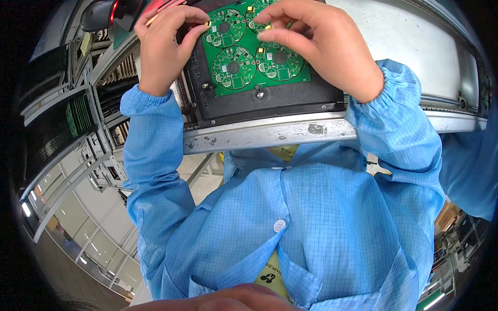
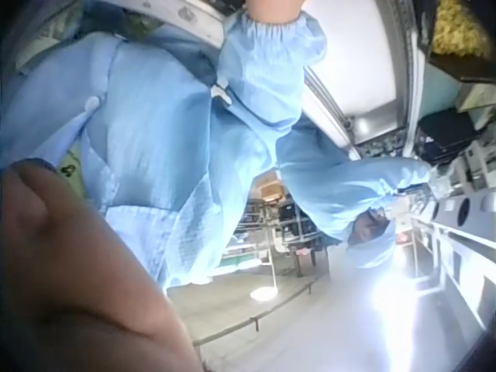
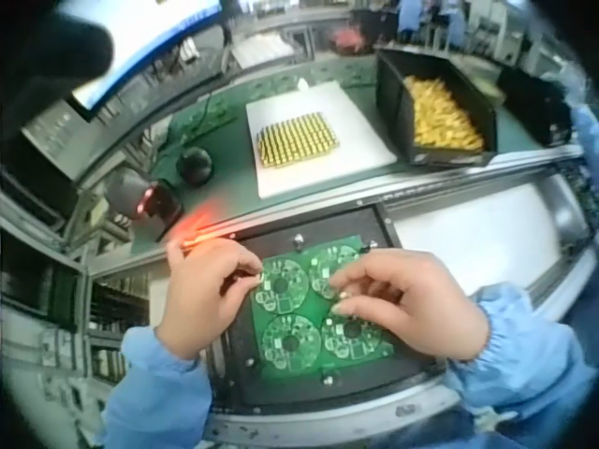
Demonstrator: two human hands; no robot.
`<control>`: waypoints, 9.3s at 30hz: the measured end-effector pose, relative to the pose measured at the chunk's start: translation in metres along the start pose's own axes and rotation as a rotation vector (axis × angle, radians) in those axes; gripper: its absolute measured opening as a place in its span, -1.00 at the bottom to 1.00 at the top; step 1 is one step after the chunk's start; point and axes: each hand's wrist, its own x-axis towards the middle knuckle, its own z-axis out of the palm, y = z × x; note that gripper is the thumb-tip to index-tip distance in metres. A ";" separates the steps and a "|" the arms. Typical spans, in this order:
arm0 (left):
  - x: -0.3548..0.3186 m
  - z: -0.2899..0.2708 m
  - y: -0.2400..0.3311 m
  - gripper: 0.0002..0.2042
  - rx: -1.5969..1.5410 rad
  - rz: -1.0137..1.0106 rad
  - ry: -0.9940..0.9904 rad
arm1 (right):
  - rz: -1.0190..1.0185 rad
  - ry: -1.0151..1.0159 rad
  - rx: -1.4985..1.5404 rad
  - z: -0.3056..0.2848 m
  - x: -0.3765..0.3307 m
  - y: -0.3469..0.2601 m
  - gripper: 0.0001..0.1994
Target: Assembling electronic components onto printed circuit boards at an industrial assembly station.
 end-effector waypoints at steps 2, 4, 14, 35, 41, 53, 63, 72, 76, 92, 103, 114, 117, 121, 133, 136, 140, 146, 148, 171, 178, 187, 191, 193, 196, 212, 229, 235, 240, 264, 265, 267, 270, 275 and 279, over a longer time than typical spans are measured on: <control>-0.003 0.004 0.000 -0.79 0.033 0.157 0.084 | 0.018 -0.018 0.074 0.004 0.000 -0.003 -0.72; -0.007 0.005 0.010 -0.81 -0.037 0.168 0.125 | -0.053 0.034 0.068 0.007 -0.002 -0.004 -0.60; -0.020 0.026 0.051 -0.84 -0.300 0.150 0.166 | -0.099 0.015 0.173 0.009 -0.005 -0.002 -0.43; -0.046 0.006 0.024 -0.82 -0.075 0.047 0.038 | -0.856 0.197 0.688 0.022 0.029 0.029 -0.79; -0.053 0.008 0.022 -0.84 0.128 0.106 0.065 | 0.113 0.081 0.135 -0.006 -0.001 -0.037 -0.83; -0.051 0.014 0.035 -0.82 0.305 0.210 0.129 | 0.064 0.076 0.090 -0.007 -0.004 -0.039 -0.84; -0.047 0.016 0.027 -0.84 0.192 0.211 0.121 | -0.099 0.098 0.034 -0.010 -0.002 -0.036 -0.84; -0.048 -0.015 0.045 -0.68 0.234 0.210 -0.053 | -0.264 0.840 -1.042 -0.138 0.060 0.033 -0.79; -0.038 -0.016 0.045 -0.76 0.192 0.254 -0.033 | 0.261 0.517 -1.234 -0.175 0.111 0.048 -0.76; 0.003 -0.001 0.069 -0.78 -0.101 0.121 0.120 | 0.215 0.404 0.691 -0.221 0.122 0.108 -0.66; 0.028 0.033 0.077 -0.26 -2.120 -0.623 -0.275 | 0.002 -0.292 0.102 -0.037 0.037 -0.021 -0.83; 0.022 0.036 0.074 -0.28 -2.141 -0.670 -0.208 | 0.209 -0.223 0.590 -0.044 0.043 0.006 -0.71; 0.022 0.035 0.076 -0.27 -2.131 -0.701 -0.166 | 0.284 -0.099 0.688 -0.044 0.044 0.001 -0.70; 0.023 0.034 0.075 -0.27 -2.136 -0.722 -0.190 | 0.172 -0.129 0.335 -0.050 0.043 -0.003 -0.74; 0.016 0.034 0.081 -0.65 -1.834 -0.701 -0.202 | 0.109 0.418 0.218 -0.159 0.069 0.045 -0.62; 0.018 0.039 0.083 -0.69 -1.795 -0.712 -0.245 | 0.075 0.553 -0.241 -0.186 0.089 0.079 -0.61; 0.017 0.039 0.082 -0.64 -1.744 -0.708 -0.263 | 0.147 0.406 -0.881 -0.184 0.109 0.079 -0.66; 0.011 0.049 0.053 -0.56 -2.085 -0.454 -0.336 | 0.292 0.175 -0.436 -0.225 0.118 0.084 -0.66; 0.013 0.050 0.052 -0.56 -2.070 -0.484 -0.325 | 0.299 0.212 -0.348 -0.214 0.116 0.072 -0.67; 0.026 0.039 0.051 -0.81 -0.770 -0.298 -0.002 | 0.319 0.056 0.897 -0.151 0.039 0.021 -0.81; 0.039 0.044 0.071 -0.83 -0.317 -0.176 0.035 | 0.303 -0.006 0.674 -0.104 0.015 0.038 -0.67; 0.042 0.051 0.062 -0.86 -0.257 -0.028 0.069 | 0.302 -0.038 0.530 -0.092 0.015 0.041 -0.69; 0.042 0.053 0.069 -0.89 -0.186 -0.033 0.102 | 0.506 0.026 0.658 -0.097 0.018 0.013 -0.73; 0.042 0.054 0.066 -0.90 -0.098 0.055 0.139 | 0.518 0.019 0.647 -0.099 0.018 0.013 -0.71; 0.043 0.056 0.066 -0.91 -0.142 0.063 0.133 | 0.520 0.017 0.636 -0.098 0.018 0.015 -0.71; 0.047 0.066 0.062 -0.86 -0.168 0.190 0.217 | 0.203 0.040 0.573 -0.085 0.017 0.041 -0.82; 0.042 0.050 0.053 -0.86 -0.100 0.011 0.109 | -0.320 0.169 -0.462 -0.042 0.040 0.042 -0.85; 0.038 0.048 0.055 -0.87 -0.285 -0.142 0.046 | -0.308 0.157 -0.540 -0.042 0.036 0.037 -0.87; 0.040 0.040 0.068 -0.89 -0.320 -0.231 -0.074 | -0.298 0.164 -0.601 -0.040 0.034 0.039 -0.85; 0.004 0.057 0.105 -0.89 -0.308 0.019 0.016 | 0.520 0.193 1.158 -0.094 0.004 0.023 -0.67; 0.003 0.059 0.104 -0.87 -0.294 0.071 0.056 | 0.520 0.193 1.158 -0.093 0.003 0.017 -0.67; 0.003 0.058 0.106 -0.87 -0.252 0.092 0.065 | 0.521 0.214 1.101 -0.092 0.002 0.008 -0.68; 0.003 0.054 0.112 -0.88 -0.199 0.108 0.056 | 0.528 0.232 1.069 -0.089 0.004 0.008 -0.69; 0.003 0.057 0.111 -0.87 -0.181 0.114 0.056 | 0.179 -0.016 1.195 -0.087 0.007 0.029 -0.71; 0.009 0.052 0.114 -0.86 -0.388 -0.043 0.027 | 0.461 0.158 0.792 -0.091 -0.002 -0.002 -0.73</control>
